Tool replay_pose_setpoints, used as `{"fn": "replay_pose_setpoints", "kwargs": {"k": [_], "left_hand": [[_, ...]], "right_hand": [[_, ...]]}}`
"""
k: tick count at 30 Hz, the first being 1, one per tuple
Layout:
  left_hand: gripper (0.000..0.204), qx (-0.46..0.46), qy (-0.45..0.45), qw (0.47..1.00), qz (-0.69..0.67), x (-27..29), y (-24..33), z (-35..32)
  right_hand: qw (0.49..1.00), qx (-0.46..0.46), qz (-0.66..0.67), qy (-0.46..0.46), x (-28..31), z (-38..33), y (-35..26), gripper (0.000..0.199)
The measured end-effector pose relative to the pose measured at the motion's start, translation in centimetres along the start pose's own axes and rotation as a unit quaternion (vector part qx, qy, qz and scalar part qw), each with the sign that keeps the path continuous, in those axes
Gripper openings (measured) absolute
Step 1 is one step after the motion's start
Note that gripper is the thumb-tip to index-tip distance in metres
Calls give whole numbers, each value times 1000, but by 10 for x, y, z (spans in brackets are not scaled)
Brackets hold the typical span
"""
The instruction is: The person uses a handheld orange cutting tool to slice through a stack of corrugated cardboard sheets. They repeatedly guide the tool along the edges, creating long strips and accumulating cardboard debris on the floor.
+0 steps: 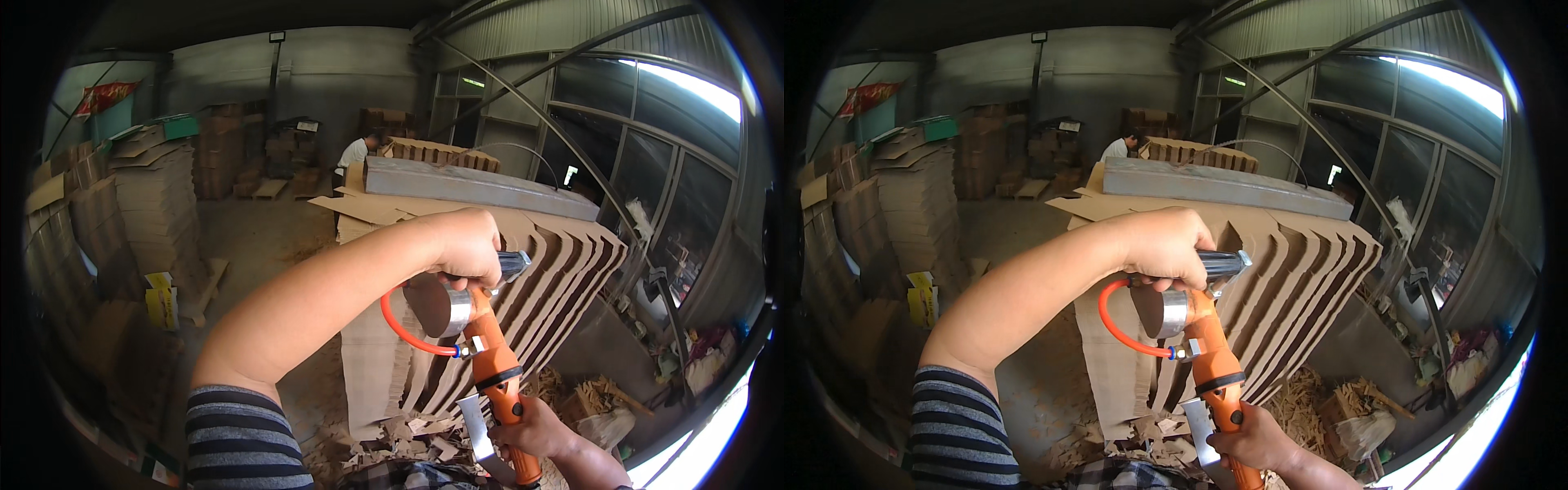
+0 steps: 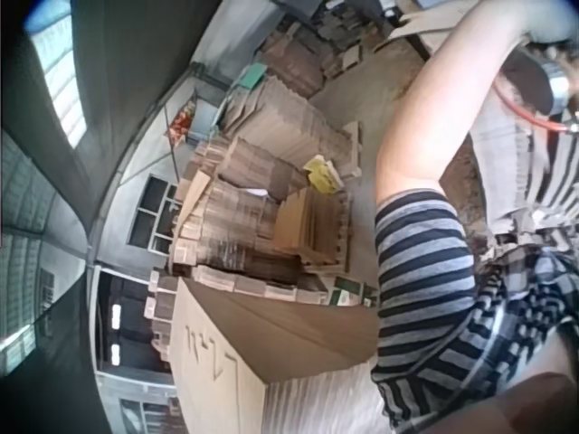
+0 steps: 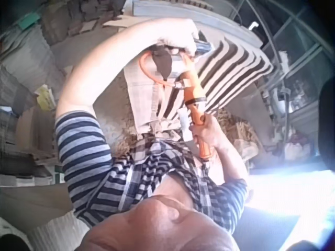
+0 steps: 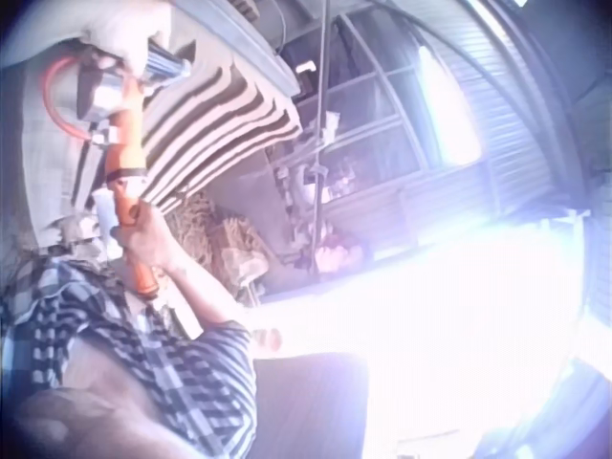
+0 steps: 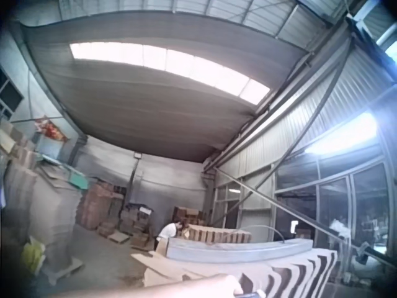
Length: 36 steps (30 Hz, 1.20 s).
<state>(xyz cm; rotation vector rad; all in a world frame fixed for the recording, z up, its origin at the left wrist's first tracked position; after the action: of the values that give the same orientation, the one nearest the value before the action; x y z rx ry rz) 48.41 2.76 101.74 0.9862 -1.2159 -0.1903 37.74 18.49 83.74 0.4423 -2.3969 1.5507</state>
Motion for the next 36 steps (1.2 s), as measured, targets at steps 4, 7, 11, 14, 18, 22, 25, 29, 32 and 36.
{"fn": "replay_pose_setpoints", "kwargs": {"k": [4,7,11,14,18,22,25,29,32,36], "left_hand": [[12,-6,16,1000,-13,-6,-10,-6],[10,-13,28,999,-26,-13,-21,0],[12,4,45,998,-36,-19,-32,4],[13,5,58,997,-42,-26,-36,2],[24,14,56,998,-16,-35,-48,3],[29,-29,61,998,3,-52,-56,10],[32,-28,66,997,37,-60,-64,9],[18,-62,120,991,-12,-64,-73,5],[16,-54,119,991,-4,-67,-76,2],[15,-63,117,991,12,-80,-89,5]], "right_hand": [[998,9,-59,9,2,7,6,29],[999,10,-37,19,1,7,8,15],[999,5,-49,17,1,15,17,18],[999,6,-52,13,3,25,32,18],[998,2,-61,-1,1,35,45,26],[999,-7,-46,4,0,40,66,26],[1000,-2,-26,-7,-8,51,78,24],[1000,-9,-15,0,-15,64,90,25],[1000,-6,-30,6,-18,71,100,24],[999,-30,-12,28,-25,74,104,30]]}}
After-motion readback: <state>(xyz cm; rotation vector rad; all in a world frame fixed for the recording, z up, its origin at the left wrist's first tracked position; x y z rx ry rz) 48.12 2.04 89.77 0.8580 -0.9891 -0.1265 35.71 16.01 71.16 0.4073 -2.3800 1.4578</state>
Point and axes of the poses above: each hand's wrist, its own z-axis towards the middle knuckle, its own x-axis out of the back of the hand, y = z × x, the point moved 7 cm from there along z, towards the middle knuckle, and after that the axes turned 1 degree about -z, right-handed, at the moved point
